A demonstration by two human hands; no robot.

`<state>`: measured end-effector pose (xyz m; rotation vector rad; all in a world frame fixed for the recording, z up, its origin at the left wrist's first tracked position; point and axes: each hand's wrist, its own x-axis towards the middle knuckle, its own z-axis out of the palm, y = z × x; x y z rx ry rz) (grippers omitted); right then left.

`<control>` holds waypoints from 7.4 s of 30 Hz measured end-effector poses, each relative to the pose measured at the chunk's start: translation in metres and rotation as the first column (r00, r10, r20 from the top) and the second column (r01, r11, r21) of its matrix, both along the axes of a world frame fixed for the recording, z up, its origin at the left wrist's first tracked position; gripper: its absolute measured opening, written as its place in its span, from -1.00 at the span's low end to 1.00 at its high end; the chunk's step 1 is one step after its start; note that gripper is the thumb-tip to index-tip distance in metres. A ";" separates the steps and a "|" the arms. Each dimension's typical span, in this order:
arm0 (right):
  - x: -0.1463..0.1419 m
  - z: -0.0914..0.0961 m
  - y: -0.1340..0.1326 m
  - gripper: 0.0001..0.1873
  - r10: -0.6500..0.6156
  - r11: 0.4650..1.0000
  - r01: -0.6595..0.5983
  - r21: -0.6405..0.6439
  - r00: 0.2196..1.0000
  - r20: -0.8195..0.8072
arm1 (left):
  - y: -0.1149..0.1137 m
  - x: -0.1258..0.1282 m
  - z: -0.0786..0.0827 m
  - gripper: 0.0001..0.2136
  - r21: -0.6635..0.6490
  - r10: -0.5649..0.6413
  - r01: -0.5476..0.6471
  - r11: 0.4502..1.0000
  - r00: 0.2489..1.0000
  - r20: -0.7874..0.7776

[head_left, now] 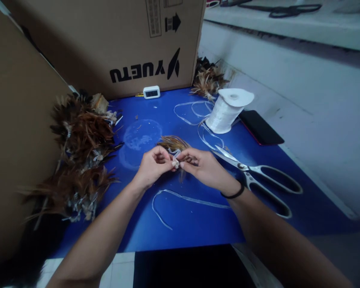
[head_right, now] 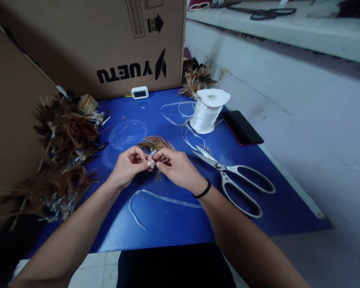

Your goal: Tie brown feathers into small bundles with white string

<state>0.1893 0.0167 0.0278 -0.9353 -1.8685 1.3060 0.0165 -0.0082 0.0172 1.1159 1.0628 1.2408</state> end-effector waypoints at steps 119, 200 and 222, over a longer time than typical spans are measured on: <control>-0.009 -0.004 -0.004 -0.83 -0.174 0.985 0.174 -0.020 0.971 -0.165 | -0.006 0.017 -0.006 -0.77 -0.076 0.249 -0.243 0.967 0.965 0.087; -0.011 0.000 -0.009 -0.91 -0.243 0.935 0.221 0.278 0.969 0.044 | -0.007 0.017 -0.009 -0.75 0.031 0.087 -0.085 0.996 0.992 -0.094; -0.009 -0.002 -0.001 -0.93 -0.293 0.945 0.305 0.118 0.950 -0.112 | -0.009 0.009 -0.001 -0.84 0.384 0.310 -0.122 0.915 0.822 -0.477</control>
